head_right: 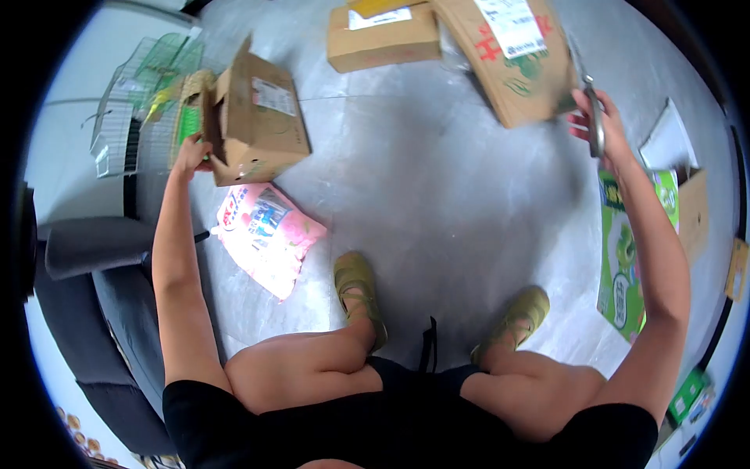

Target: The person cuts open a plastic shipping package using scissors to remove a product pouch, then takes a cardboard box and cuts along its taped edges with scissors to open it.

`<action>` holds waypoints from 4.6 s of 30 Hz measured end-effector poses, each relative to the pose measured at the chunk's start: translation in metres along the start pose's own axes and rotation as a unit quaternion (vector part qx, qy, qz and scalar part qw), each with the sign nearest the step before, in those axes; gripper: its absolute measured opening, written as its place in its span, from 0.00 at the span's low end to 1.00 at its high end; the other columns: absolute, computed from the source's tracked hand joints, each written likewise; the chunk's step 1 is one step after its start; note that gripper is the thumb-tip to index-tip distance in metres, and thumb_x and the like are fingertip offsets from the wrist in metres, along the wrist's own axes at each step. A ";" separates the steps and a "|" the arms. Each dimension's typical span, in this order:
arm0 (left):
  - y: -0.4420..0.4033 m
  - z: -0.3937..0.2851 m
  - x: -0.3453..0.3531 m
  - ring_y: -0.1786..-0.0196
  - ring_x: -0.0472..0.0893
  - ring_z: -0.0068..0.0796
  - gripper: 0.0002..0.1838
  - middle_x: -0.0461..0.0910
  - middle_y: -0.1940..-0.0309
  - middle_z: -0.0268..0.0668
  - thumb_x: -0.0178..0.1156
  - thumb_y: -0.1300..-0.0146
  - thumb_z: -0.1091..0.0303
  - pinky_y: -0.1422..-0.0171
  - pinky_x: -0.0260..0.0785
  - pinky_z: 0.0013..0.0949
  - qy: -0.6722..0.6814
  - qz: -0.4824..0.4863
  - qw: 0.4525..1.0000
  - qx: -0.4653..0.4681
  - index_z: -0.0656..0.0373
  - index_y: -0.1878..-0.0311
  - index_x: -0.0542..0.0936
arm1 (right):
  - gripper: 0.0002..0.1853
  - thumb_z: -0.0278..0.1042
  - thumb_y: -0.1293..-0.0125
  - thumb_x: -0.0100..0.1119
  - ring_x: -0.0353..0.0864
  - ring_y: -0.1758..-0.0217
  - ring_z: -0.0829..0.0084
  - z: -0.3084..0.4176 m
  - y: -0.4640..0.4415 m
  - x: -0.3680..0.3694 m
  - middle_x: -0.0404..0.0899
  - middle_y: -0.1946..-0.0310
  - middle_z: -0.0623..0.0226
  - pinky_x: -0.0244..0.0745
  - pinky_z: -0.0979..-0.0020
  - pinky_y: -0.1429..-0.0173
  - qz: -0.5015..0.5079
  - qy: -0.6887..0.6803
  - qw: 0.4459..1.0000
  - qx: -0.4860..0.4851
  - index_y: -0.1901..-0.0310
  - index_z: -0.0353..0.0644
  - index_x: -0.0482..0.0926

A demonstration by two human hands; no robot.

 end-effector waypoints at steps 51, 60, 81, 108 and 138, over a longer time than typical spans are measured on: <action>0.087 -0.341 0.235 0.39 0.73 0.36 0.48 0.73 0.40 0.41 0.76 0.53 0.54 0.32 0.64 0.33 0.132 0.305 0.842 0.425 0.62 0.31 0.64 | 0.17 0.42 0.37 0.69 0.77 0.78 0.72 -0.055 -0.061 -0.012 0.77 0.74 0.66 0.74 0.67 0.78 -0.076 -0.193 0.974 0.092 0.60 0.38 0.74; 0.117 -0.208 0.237 0.31 0.64 0.48 0.57 0.66 0.36 0.50 0.80 0.63 0.65 0.25 0.57 0.42 -0.006 0.158 0.897 0.413 0.63 0.29 0.57 | 0.33 0.42 0.42 0.73 0.81 0.60 0.71 -0.010 -0.006 0.036 0.79 0.59 0.61 0.81 0.68 0.59 -0.053 -0.101 0.992 0.049 0.43 0.39 0.63; 0.201 -0.339 0.281 0.28 0.60 0.50 0.65 0.62 0.32 0.54 0.78 0.64 0.43 0.26 0.51 0.54 -0.226 -0.039 0.741 0.631 0.64 0.26 0.54 | 0.28 0.65 0.31 0.50 0.74 0.70 0.84 0.016 0.030 0.042 0.82 0.59 0.67 0.76 0.79 0.64 0.128 0.011 0.992 0.019 0.49 0.45 0.68; 0.168 -0.246 0.113 0.35 0.67 0.48 0.60 0.65 0.38 0.49 0.78 0.67 0.63 0.28 0.60 0.42 -0.156 0.104 0.849 0.494 0.62 0.27 0.58 | 0.32 0.67 0.31 0.47 0.68 0.69 0.85 0.035 0.086 0.036 0.77 0.64 0.73 0.63 0.81 0.65 0.256 0.120 0.958 -0.049 0.44 0.43 0.69; 0.234 -0.313 0.166 0.52 0.75 0.47 0.45 0.72 0.56 0.47 0.81 0.69 0.55 0.46 0.69 0.44 -0.173 -0.022 0.820 0.546 0.66 0.49 0.69 | 0.29 0.65 0.30 0.48 0.70 0.73 0.82 0.068 0.191 0.095 0.70 0.73 0.73 0.67 0.79 0.68 0.337 0.022 0.928 0.159 0.51 0.43 0.70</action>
Point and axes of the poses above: each hand's wrist, its own y-axis away from the middle knuckle, its own x-axis out of the palm, z = x × y, the point moved 4 cm from there along -y, towards the middle knuckle
